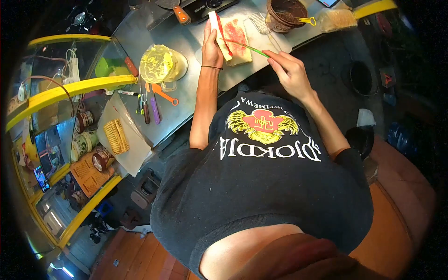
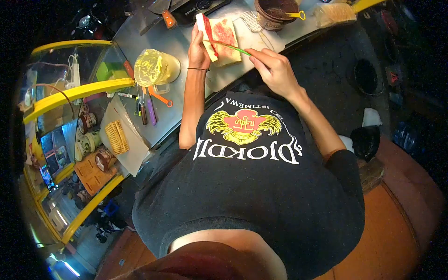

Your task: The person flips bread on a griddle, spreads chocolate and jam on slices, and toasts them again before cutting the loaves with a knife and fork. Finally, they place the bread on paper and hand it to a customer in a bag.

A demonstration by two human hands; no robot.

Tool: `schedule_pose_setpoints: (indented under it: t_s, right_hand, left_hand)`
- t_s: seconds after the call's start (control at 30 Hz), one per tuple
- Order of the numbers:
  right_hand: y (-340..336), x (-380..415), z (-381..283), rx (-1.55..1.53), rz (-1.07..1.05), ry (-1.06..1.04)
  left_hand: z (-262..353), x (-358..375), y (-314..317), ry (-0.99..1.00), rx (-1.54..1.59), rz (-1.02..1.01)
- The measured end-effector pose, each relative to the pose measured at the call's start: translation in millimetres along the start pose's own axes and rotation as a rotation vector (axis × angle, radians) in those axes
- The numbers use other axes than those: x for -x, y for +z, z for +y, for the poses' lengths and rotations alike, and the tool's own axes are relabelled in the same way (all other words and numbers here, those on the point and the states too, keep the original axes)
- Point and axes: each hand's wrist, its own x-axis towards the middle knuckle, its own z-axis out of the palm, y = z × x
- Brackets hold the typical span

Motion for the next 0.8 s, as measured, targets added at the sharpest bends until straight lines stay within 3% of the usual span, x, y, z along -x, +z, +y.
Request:
schedule_pose_setpoints:
  t_s: [0.1, 0.23, 0.37, 0.47, 0.5, 0.6, 0.8]
  right_hand:
    - [-7.2, -7.1, 17.2, -0.014, -0.215, -0.004]
    - [-30.6, 5.0, 29.9, -0.066, -0.331, -0.082]
    - [-28.8, 3.0, 36.9, -0.014, -0.202, -0.034]
    - [-19.0, 0.1, 46.3, 0.149, -0.22, -0.046]
    - [-15.6, 5.7, 56.6, 0.203, -0.258, -0.176]
    - [-28.9, 21.9, 47.4, 0.32, -0.346, -0.134]
    - [-9.9, 22.3, 52.5, 0.131, -0.06, -0.027]
  left_hand:
    - [-3.2, -2.4, -8.1, -0.03, 0.007, 0.016]
    - [-1.2, -2.2, -12.5, -0.007, 0.118, -0.007]
    - [-5.2, 1.7, -23.9, -0.035, 0.106, 0.057]
    - [-12.7, 3.2, -41.9, -0.074, 0.181, 0.064]
    - [-18.2, 0.6, -51.5, -0.106, 0.261, 0.048]
    - [-21.7, -2.1, -60.0, -0.159, 0.328, 0.066]
    - [-18.3, 1.8, -54.4, -0.222, 0.412, 0.109]
